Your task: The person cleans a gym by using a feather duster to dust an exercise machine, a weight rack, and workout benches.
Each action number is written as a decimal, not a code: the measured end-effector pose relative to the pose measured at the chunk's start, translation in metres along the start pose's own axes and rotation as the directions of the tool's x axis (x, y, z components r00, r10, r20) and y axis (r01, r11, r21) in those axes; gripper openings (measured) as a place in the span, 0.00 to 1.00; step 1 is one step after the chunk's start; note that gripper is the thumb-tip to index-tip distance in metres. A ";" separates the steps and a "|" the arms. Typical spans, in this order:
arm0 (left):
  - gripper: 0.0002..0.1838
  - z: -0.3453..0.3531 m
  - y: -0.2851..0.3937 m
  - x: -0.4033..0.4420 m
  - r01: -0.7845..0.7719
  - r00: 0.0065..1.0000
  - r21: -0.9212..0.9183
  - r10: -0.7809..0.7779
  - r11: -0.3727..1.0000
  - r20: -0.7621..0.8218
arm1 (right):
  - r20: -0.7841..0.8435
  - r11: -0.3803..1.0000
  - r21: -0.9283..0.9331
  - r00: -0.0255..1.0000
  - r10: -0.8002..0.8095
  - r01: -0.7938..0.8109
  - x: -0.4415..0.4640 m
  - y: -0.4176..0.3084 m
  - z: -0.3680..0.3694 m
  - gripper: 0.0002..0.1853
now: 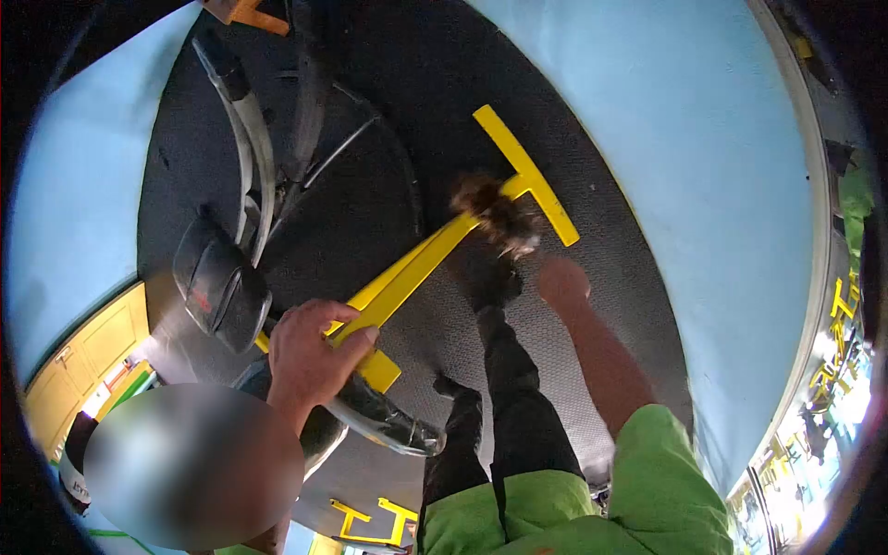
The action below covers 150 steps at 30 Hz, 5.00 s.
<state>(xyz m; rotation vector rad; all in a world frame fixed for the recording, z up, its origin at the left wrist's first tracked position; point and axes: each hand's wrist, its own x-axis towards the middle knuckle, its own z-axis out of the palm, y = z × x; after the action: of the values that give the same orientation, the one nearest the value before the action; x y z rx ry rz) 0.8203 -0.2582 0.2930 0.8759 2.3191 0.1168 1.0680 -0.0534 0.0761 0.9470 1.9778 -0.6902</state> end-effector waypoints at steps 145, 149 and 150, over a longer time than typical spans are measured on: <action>0.22 0.640 -0.320 -1.284 -0.231 -0.477 -0.781 -0.632 -0.580 0.610 | 0.903 -0.613 -0.334 0.058 -0.425 0.716 -0.785 -0.523 0.922 0.20; 0.24 0.611 -0.413 -1.334 -0.041 -0.444 -0.891 -0.790 -0.453 0.422 | 0.894 -0.703 -0.384 0.050 -0.446 0.599 -0.847 -0.611 0.966 0.15; 0.26 0.612 -0.438 -1.336 -0.171 -0.395 -0.895 -0.803 -0.412 0.446 | 0.881 -0.710 -0.403 0.033 -0.473 0.577 -0.855 -0.631 0.979 0.15</action>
<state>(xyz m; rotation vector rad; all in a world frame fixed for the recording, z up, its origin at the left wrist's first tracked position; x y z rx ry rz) 1.7011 -1.5080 0.4083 -2.4693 1.9959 1.3849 1.3083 -1.4469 0.3737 -1.8301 1.9496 0.2101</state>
